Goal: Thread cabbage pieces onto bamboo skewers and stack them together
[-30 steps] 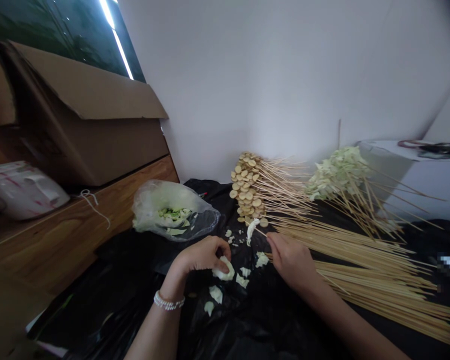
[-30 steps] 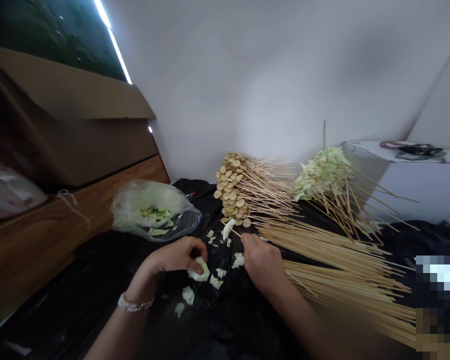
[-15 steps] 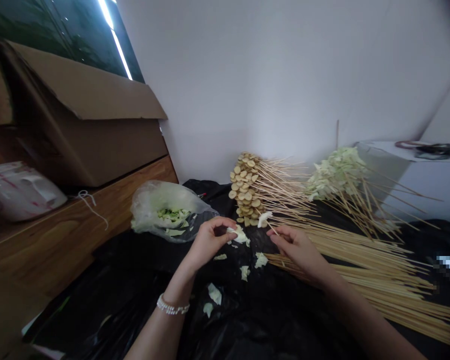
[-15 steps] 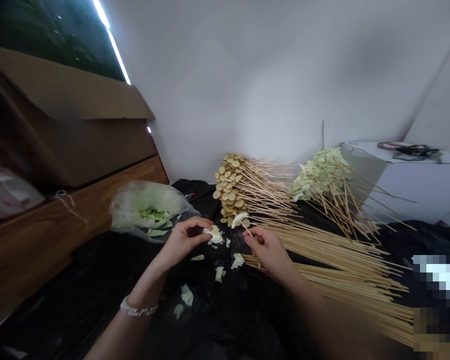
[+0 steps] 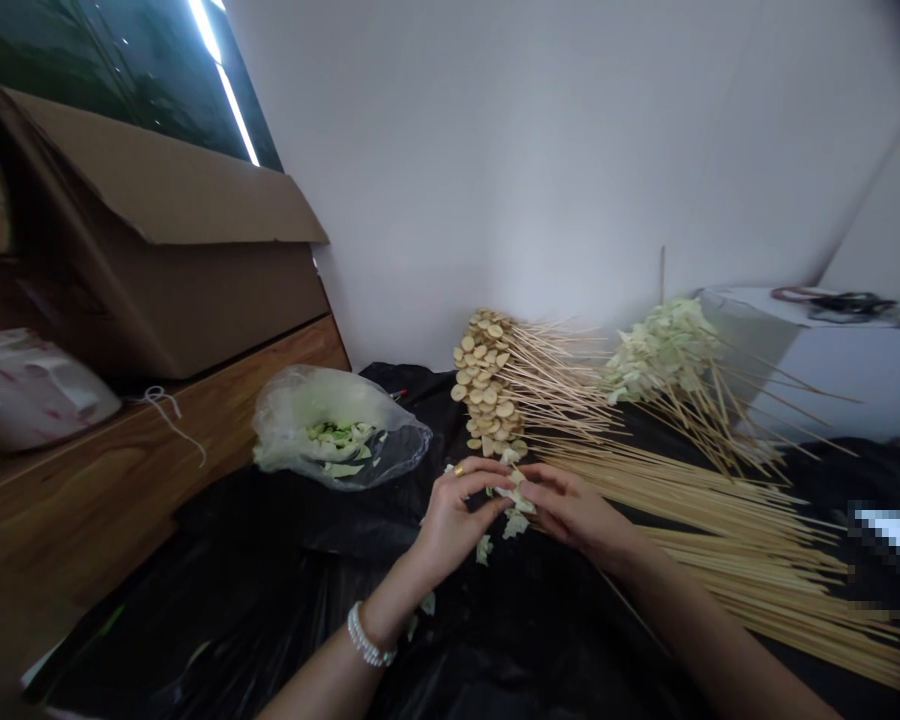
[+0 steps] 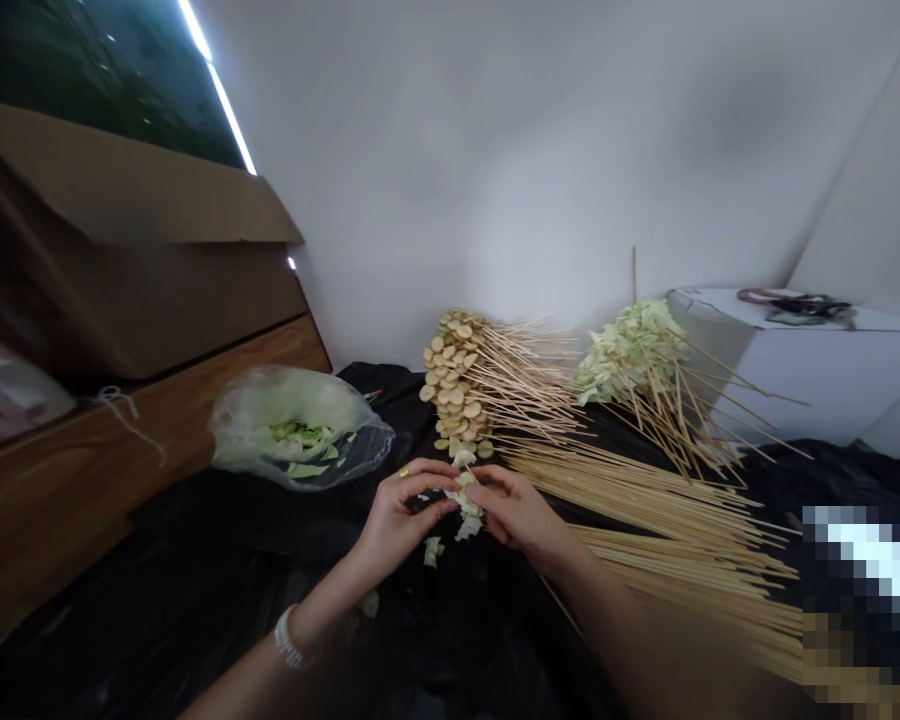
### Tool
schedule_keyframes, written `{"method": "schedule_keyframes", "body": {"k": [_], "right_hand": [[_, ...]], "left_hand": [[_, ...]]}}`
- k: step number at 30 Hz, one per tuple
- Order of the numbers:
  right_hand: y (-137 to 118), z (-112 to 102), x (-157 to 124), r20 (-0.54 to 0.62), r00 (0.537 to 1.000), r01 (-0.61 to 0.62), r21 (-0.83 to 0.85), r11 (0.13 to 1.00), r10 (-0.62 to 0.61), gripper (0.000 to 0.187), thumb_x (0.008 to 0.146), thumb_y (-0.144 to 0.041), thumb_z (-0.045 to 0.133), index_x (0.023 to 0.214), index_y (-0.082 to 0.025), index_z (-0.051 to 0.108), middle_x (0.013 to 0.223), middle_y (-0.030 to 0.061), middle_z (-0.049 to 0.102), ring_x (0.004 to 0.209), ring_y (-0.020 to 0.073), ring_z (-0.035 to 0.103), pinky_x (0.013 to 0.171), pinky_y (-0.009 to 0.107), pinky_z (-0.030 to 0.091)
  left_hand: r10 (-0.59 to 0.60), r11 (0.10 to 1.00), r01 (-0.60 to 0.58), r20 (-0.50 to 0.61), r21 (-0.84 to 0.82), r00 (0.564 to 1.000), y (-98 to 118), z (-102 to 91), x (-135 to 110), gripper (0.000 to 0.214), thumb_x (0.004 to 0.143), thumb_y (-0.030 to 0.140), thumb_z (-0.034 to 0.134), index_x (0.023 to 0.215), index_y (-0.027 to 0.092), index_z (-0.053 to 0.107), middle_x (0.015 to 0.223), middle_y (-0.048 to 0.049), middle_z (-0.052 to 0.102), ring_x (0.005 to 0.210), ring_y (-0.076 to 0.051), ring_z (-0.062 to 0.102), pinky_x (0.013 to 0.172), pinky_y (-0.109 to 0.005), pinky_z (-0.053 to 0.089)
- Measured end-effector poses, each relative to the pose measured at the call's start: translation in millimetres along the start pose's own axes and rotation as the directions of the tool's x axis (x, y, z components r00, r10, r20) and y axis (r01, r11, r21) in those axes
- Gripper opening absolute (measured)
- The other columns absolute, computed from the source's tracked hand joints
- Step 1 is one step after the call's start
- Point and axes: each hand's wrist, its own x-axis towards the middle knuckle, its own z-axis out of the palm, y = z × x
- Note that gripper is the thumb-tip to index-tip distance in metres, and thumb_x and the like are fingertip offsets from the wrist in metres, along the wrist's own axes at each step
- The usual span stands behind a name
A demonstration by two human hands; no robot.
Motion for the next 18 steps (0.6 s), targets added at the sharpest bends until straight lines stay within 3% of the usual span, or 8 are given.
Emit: {"method": "schedule_keyframes", "body": {"k": [3,6,10,14,18], "right_hand": [[0,-2,0,-0.024,1.0,0.005,0.079,0.997,-0.003,0.052,0.072,-0.055,0.069,0.105,-0.017,0.057,0.038,-0.0124,0.036,0.033,0.0026,0.022,0.035,0.018,0.011],[-1,-1,0,-0.08,0.996,0.036,0.121,0.992,-0.026,0.052,0.07,-0.053,0.071,0.106,-0.019,0.055,0.043,-0.012,0.04,0.034,0.0018,0.022,0.035,0.017,0.013],[-3,5,0,-0.109,0.993,0.067,0.112,0.991,-0.055,0.05,0.068,-0.05,0.074,0.103,-0.021,0.053,0.053,-0.0093,0.051,0.036,0.0014,0.028,0.035,0.016,0.016],[-1,7,0,-0.11,0.991,0.092,0.092,0.992,-0.082,0.049,0.067,-0.049,0.074,0.1,-0.022,0.052,0.06,-0.0072,0.056,0.037,0.0011,0.03,0.035,0.016,0.016],[-1,3,1,-0.09,0.992,0.095,0.091,0.991,-0.087,0.048,0.07,-0.051,0.072,0.103,-0.023,0.051,0.051,-0.0104,0.047,0.036,0.0017,0.028,0.035,0.016,0.016]], "left_hand": [[-0.062,0.994,0.06,-0.016,-0.094,0.998,-6,1.6,0,0.04,0.071,0.021,0.076,0.11,0.023,0.067,0.112,-0.0083,0.065,0.106,-0.023,0.06,0.092,-0.035,0.049],[-0.243,0.935,0.241,0.024,-0.261,0.97,-14,1.9,2,0.063,0.061,0.025,0.083,0.119,0.02,0.059,0.12,-0.0118,0.06,0.108,-0.026,0.059,0.086,-0.036,0.053],[-0.395,0.817,0.407,0.119,-0.408,0.911,-19,3.2,4,0.058,0.06,0.031,0.084,0.111,0.014,0.062,0.104,-0.0116,0.068,0.09,-0.022,0.066,0.083,-0.036,0.053],[-0.403,0.811,0.412,0.115,-0.416,0.908,-18,4.8,3,0.052,0.058,0.029,0.085,0.103,0.013,0.067,0.095,-0.0093,0.072,0.088,-0.021,0.066,0.084,-0.035,0.052],[-0.415,0.78,0.435,0.149,-0.45,0.898,-13,1.8,3,0.054,0.059,0.029,0.084,0.109,0.014,0.068,0.098,-0.0087,0.072,0.091,-0.022,0.065,0.085,-0.034,0.051]]}}
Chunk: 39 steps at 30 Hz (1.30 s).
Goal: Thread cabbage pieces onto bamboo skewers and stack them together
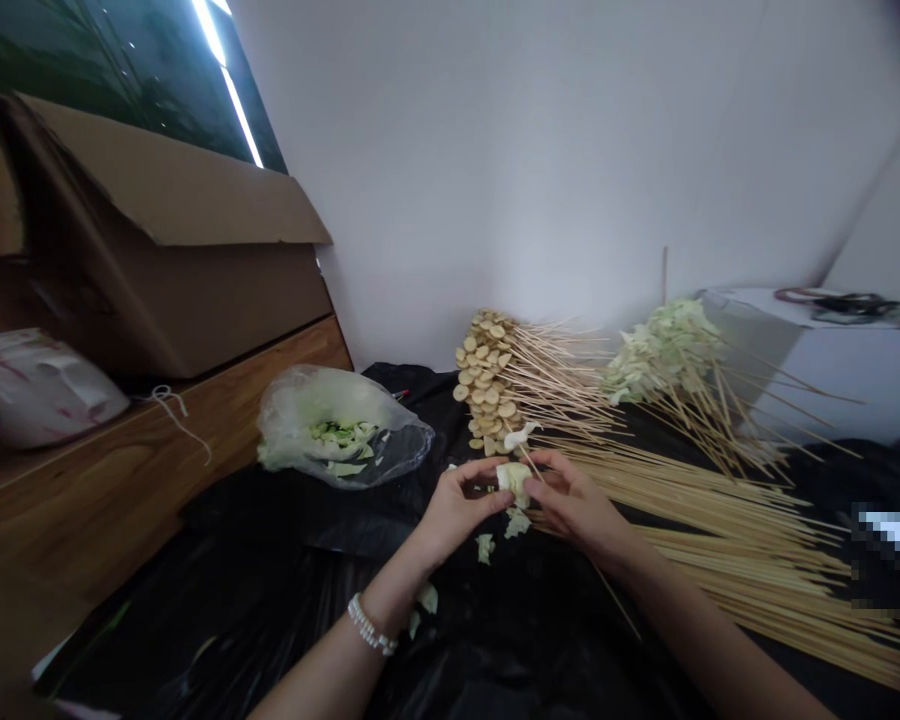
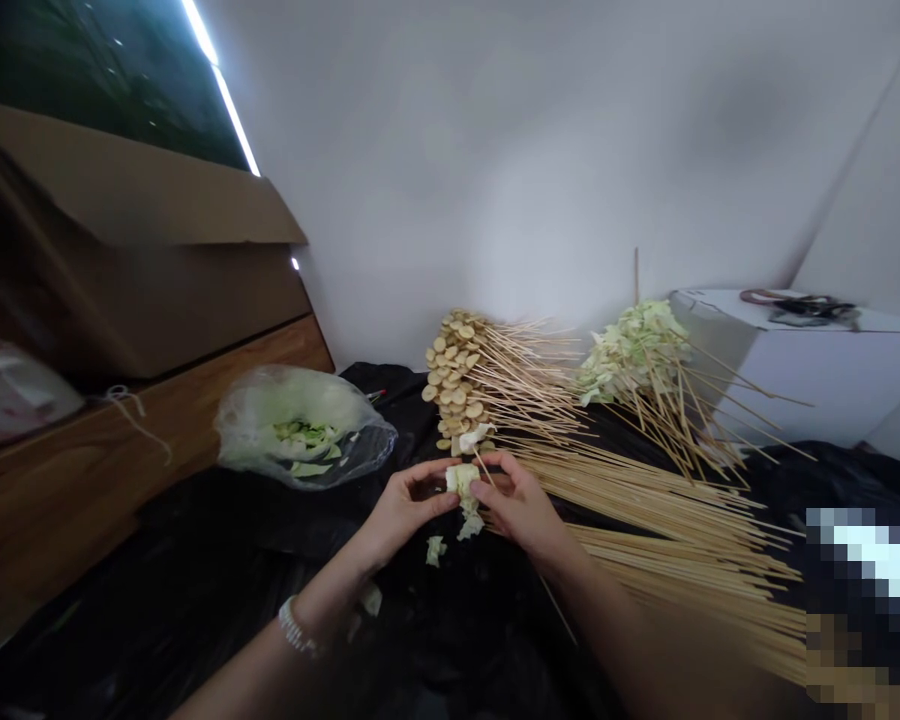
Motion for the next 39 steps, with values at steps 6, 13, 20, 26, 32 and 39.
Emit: {"method": "schedule_keyframes", "body": {"k": [6,13,20,26,32,39], "right_hand": [[1,1,1,-0.03,0.999,-0.026,0.014,1.0,0.027,0.048,0.07,-0.051,0.071,0.104,-0.022,0.053,0.053,-0.0096,0.051,0.035,0.0016,0.028,0.034,0.016,0.019],[7,5,3,-0.069,0.997,0.025,-0.096,0.995,-0.032,0.045,0.065,-0.044,0.076,0.098,-0.021,0.056,0.087,0.0021,0.068,0.059,0.0113,0.059,0.052,0.024,0.045],[6,4,4,-0.028,0.991,0.129,-0.145,0.981,-0.135,0.039,0.072,-0.049,0.068,0.094,-0.018,0.06,0.088,0.006,0.07,0.081,0.0185,0.064,0.069,0.029,0.049],[11,8,2,-0.046,0.997,0.045,-0.203,0.978,-0.056,0.037,0.076,-0.047,0.06,0.099,-0.019,0.055,0.067,-0.0027,0.062,0.047,0.0086,0.05,0.042,0.021,0.034],[5,3,4,-0.147,0.989,-0.007,-0.156,0.988,-0.016,0.031,0.076,-0.046,0.056,0.097,-0.022,0.053,0.039,-0.012,0.036,0.032,0.0073,0.03,0.034,0.02,0.018],[-3,-1,3,-0.164,0.986,0.0,0.006,1.0,0.001,0.028,0.074,-0.044,0.059,0.09,-0.023,0.051,0.057,-0.0056,0.061,0.03,0.0031,0.026,0.034,0.019,0.01]], "left_hand": [[-0.023,1.0,0.023,0.002,0.019,1.0,6,0.8,-2,0.051,0.064,0.031,0.081,0.11,0.014,0.067,0.1,-0.0089,0.072,0.09,-0.02,0.065,0.082,-0.03,0.05],[0.048,0.995,-0.046,-0.019,0.092,0.999,-6,6.6,1,0.049,0.062,0.029,0.081,0.105,0.011,0.066,0.096,-0.0112,0.073,0.086,-0.021,0.067,0.079,-0.031,0.052],[0.116,0.952,-0.105,-0.021,0.287,0.993,-3,5.6,-3,0.037,0.072,0.024,0.068,0.107,0.012,0.066,0.094,-0.0091,0.073,0.082,-0.019,0.066,0.073,-0.027,0.052],[0.339,0.65,-0.235,0.001,0.723,0.941,-6,4.3,-9,0.041,0.075,0.011,0.054,0.114,0.016,0.063,0.099,-0.0053,0.071,0.073,-0.014,0.061,0.071,-0.025,0.048],[0.339,0.716,-0.137,-0.17,0.684,0.925,-3,-4.7,-3,0.039,0.074,0.008,0.049,0.106,0.019,0.067,0.09,-0.0009,0.072,0.063,-0.012,0.058,0.062,-0.022,0.043],[0.195,0.785,-0.039,-0.187,0.618,0.963,-3,-16.9,1,0.042,0.071,0.007,0.047,0.102,0.02,0.07,0.09,-0.0017,0.072,0.075,-0.018,0.062,0.071,-0.026,0.045]]}}
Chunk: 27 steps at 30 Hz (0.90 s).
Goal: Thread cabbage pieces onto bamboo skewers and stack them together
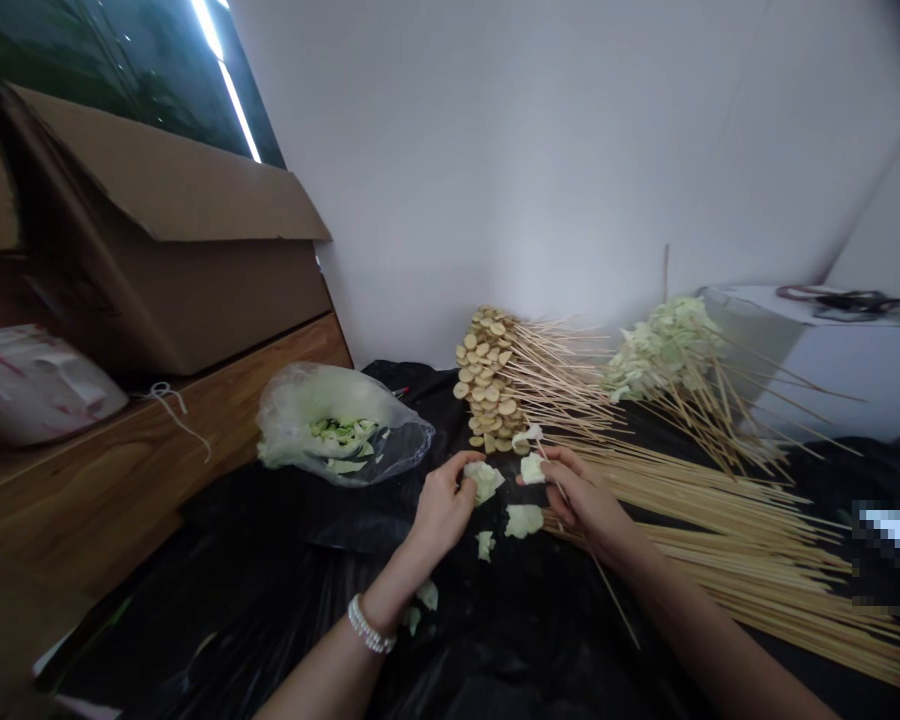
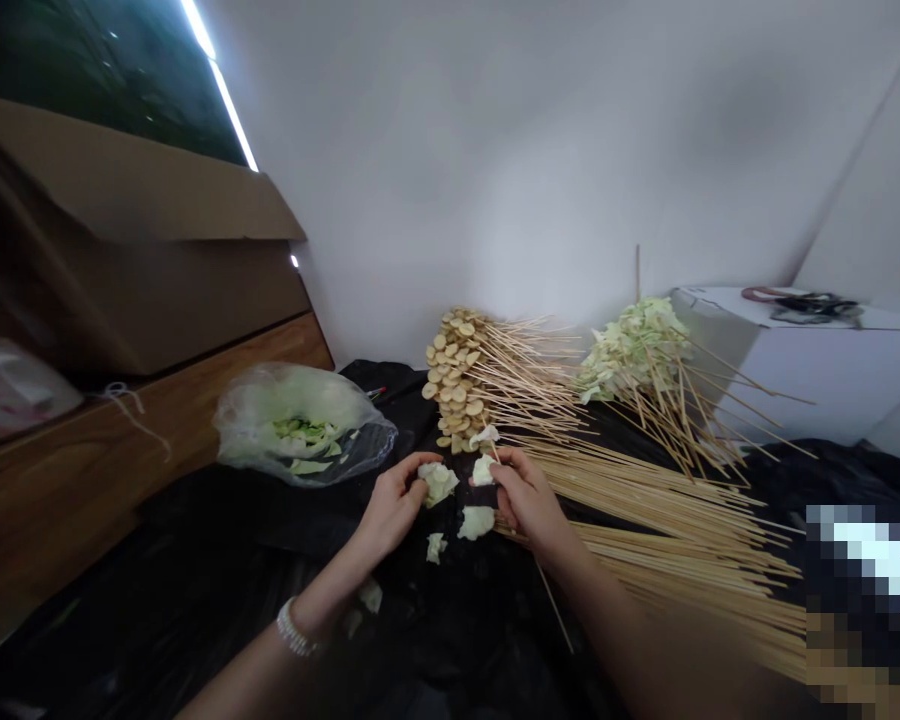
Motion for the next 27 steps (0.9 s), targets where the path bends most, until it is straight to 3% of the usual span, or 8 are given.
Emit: {"method": "schedule_keyframes", "body": {"k": [3,6,8,11,16,20,23,27], "right_hand": [[1,3,-1,0.043,0.999,-0.02,0.026,0.999,0.019,0.033,0.073,-0.049,0.063,0.089,-0.022,0.052,0.047,-0.0083,0.053,0.029,0.0029,0.023,0.034,0.019,0.008],[7,6,0,0.077,0.997,-0.032,0.054,0.998,0.028,0.039,0.069,-0.051,0.07,0.089,-0.021,0.055,0.037,-0.0113,0.04,0.031,0.005,0.029,0.035,0.018,0.019],[13,6,3,0.108,0.994,-0.018,0.103,0.994,0.007,0.042,0.065,-0.05,0.075,0.089,-0.021,0.056,0.047,-0.0074,0.053,0.04,0.0079,0.045,0.042,0.021,0.035],[19,3,6,0.126,0.991,0.025,0.069,0.997,-0.034,0.042,0.062,-0.046,0.079,0.087,-0.02,0.057,0.07,-0.0011,0.067,0.061,0.0118,0.059,0.06,0.025,0.046],[21,4,7,0.136,0.99,0.048,-0.033,0.998,-0.043,0.043,0.06,-0.049,0.08,0.083,-0.02,0.058,0.078,0.0012,0.069,0.07,0.0158,0.062,0.065,0.028,0.048],[22,7,7,0.091,0.995,0.037,0.056,0.998,-0.042,0.045,0.065,-0.062,0.071,0.077,-0.021,0.059,0.071,0.0027,0.067,0.069,0.0171,0.062,0.062,0.029,0.048],[22,6,7,0.141,0.989,0.041,0.074,0.996,-0.051,0.042,0.063,-0.055,0.076,0.082,-0.021,0.061,0.075,0.0019,0.068,0.073,0.017,0.062,0.066,0.029,0.049],[22,3,6,0.184,0.98,0.074,0.044,0.996,-0.081,0.039,0.066,-0.049,0.077,0.087,-0.019,0.062,0.079,0.0022,0.069,0.075,0.0163,0.063,0.075,0.031,0.049]], "left_hand": [[0.021,1.0,-0.02,0.038,-0.006,0.999,0,2.4,0,0.044,0.071,0.006,0.048,0.105,0.021,0.07,0.102,-0.0035,0.072,0.093,-0.021,0.063,0.084,-0.03,0.045],[0.088,0.995,-0.087,0.003,-0.046,0.996,5,3.8,-1,0.036,0.076,0.011,0.053,0.106,0.021,0.069,0.111,-0.0048,0.069,0.101,-0.022,0.061,0.091,-0.032,0.045],[0.105,0.988,-0.102,0.014,-0.114,0.994,11,4.5,-2,0.027,0.078,0.022,0.062,0.105,0.02,0.069,0.107,-0.006,0.07,0.095,-0.022,0.063,0.086,-0.031,0.047],[0.112,0.965,-0.088,0.085,-0.247,0.99,15,7.2,-4,0.041,0.069,0.031,0.077,0.106,0.018,0.067,0.1,-0.0078,0.071,0.088,-0.021,0.065,0.077,-0.029,0.05],[0.101,0.904,-0.01,0.191,-0.428,0.976,12,12.9,-5,0.064,0.061,0.029,0.083,0.119,0.017,0.057,0.102,-0.0095,0.07,0.083,-0.019,0.066,0.073,-0.029,0.052],[0.066,0.828,0.07,0.22,-0.556,0.973,13,11.6,-3,0.056,0.065,0.029,0.082,0.113,0.016,0.058,0.099,-0.0095,0.07,0.083,-0.019,0.066,0.074,-0.03,0.052],[0.037,0.773,0.128,0.245,-0.622,0.969,15,9.2,-2,0.046,0.066,0.03,0.081,0.104,0.015,0.06,0.094,-0.0079,0.07,0.083,-0.017,0.066,0.078,-0.03,0.051],[0.023,0.774,0.14,0.247,-0.618,0.969,17,10.7,-3,0.042,0.066,0.032,0.08,0.098,0.015,0.06,0.089,-0.0066,0.07,0.078,-0.016,0.066,0.075,-0.029,0.051]]}}
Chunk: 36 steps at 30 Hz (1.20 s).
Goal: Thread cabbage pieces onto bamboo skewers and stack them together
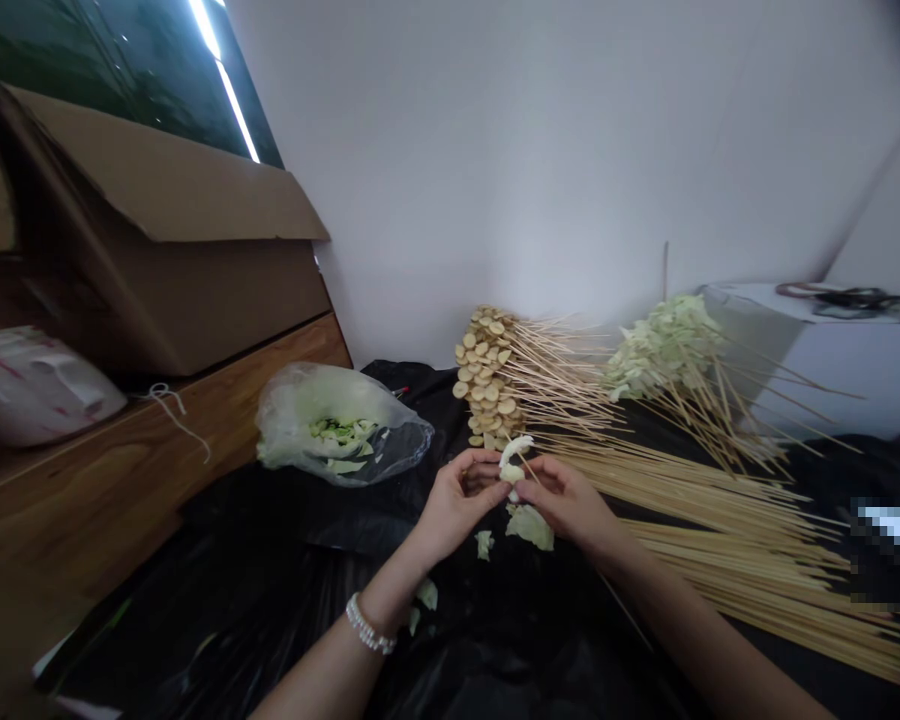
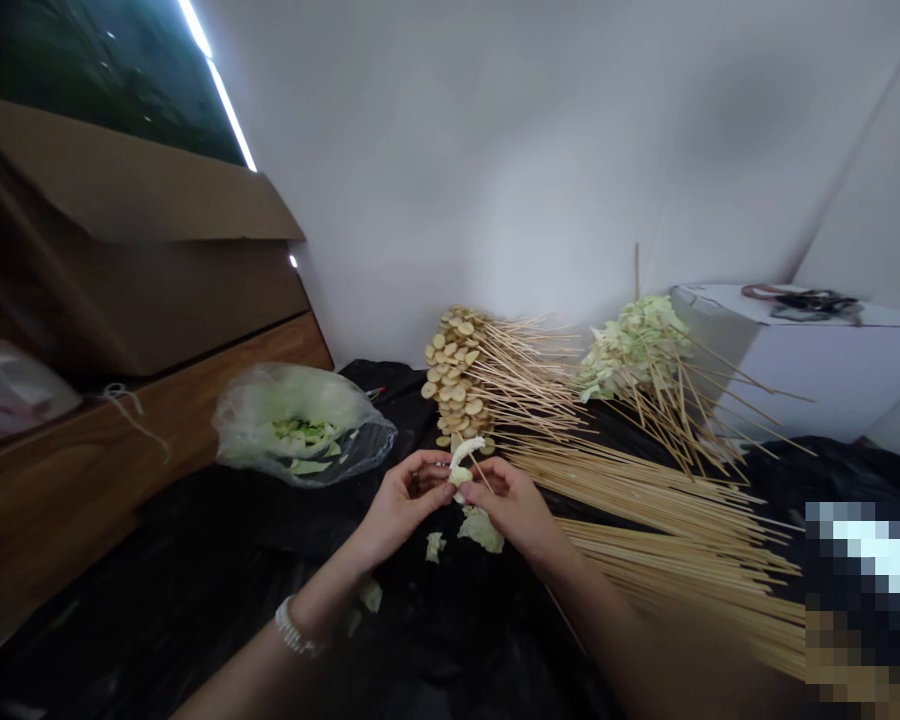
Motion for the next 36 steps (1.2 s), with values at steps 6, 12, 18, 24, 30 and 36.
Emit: {"method": "schedule_keyframes", "body": {"k": [6,12,18,24,30,36], "right_hand": [[0,0,-1,-0.019,0.999,0.037,-0.086,0.996,-0.039,0.035,0.067,-0.045,0.076,0.083,-0.02,0.059,0.08,0.0009,0.068,0.075,0.0152,0.062,0.075,0.03,0.047],[-5,2,-4,-0.032,0.997,0.059,-0.133,0.989,-0.064,0.035,0.066,-0.043,0.077,0.086,-0.021,0.059,0.08,-0.0001,0.066,0.075,0.016,0.06,0.071,0.03,0.046],[-10,1,-4,-0.017,0.996,0.082,-0.152,0.985,-0.086,0.033,0.068,-0.043,0.075,0.087,-0.022,0.059,0.085,0.0006,0.067,0.082,0.0171,0.061,0.076,0.031,0.046],[-10,-3,-3,0.001,0.995,0.095,-0.195,0.976,-0.097,0.032,0.07,-0.042,0.074,0.086,-0.021,0.058,0.085,0.0004,0.066,0.079,0.0159,0.06,0.071,0.029,0.046],[-19,2,-8,0.025,0.989,0.15,-0.293,0.944,-0.149,0.023,0.078,-0.04,0.066,0.088,-0.021,0.058,0.084,0.001,0.065,0.079,0.0161,0.06,0.072,0.028,0.047],[-21,7,-10,-0.022,0.983,0.161,-0.388,0.907,-0.184,0.014,0.077,-0.032,0.063,0.084,-0.021,0.057,0.08,0.0002,0.065,0.07,0.0144,0.058,0.065,0.026,0.044]], "left_hand": [[0.044,0.995,-0.04,-0.048,0.094,0.998,0,5.7,-3,0.04,0.071,0.033,0.076,0.101,0.016,0.057,0.09,-0.0066,0.067,0.082,-0.017,0.064,0.072,-0.027,0.051],[0.008,0.995,-0.003,-0.048,0.102,0.999,-1,0.9,-1,0.043,0.067,0.035,0.079,0.1,0.015,0.059,0.096,-0.0083,0.068,0.09,-0.019,0.064,0.076,-0.029,0.05],[-0.021,0.997,0.023,-0.034,0.07,0.999,-8,-1.9,1,0.041,0.063,0.034,0.082,0.094,0.014,0.065,0.091,-0.0074,0.071,0.082,-0.018,0.066,0.073,-0.029,0.052],[-0.05,0.998,0.051,0.012,-0.03,0.999,-2,-0.8,-1,0.039,0.062,0.029,0.083,0.094,0.013,0.069,0.09,-0.0079,0.074,0.082,-0.019,0.068,0.079,-0.031,0.053],[-0.069,0.996,0.071,0.038,-0.049,0.997,0,-1.1,-2,0.035,0.065,0.029,0.082,0.095,0.013,0.072,0.089,-0.0073,0.075,0.077,-0.017,0.068,0.071,-0.028,0.053],[-0.018,0.998,0.015,0.041,0.055,0.999,-4,0.3,-2,0.032,0.071,0.031,0.076,0.098,0.014,0.074,0.091,-0.0082,0.075,0.079,-0.02,0.069,0.07,-0.028,0.054]]}}
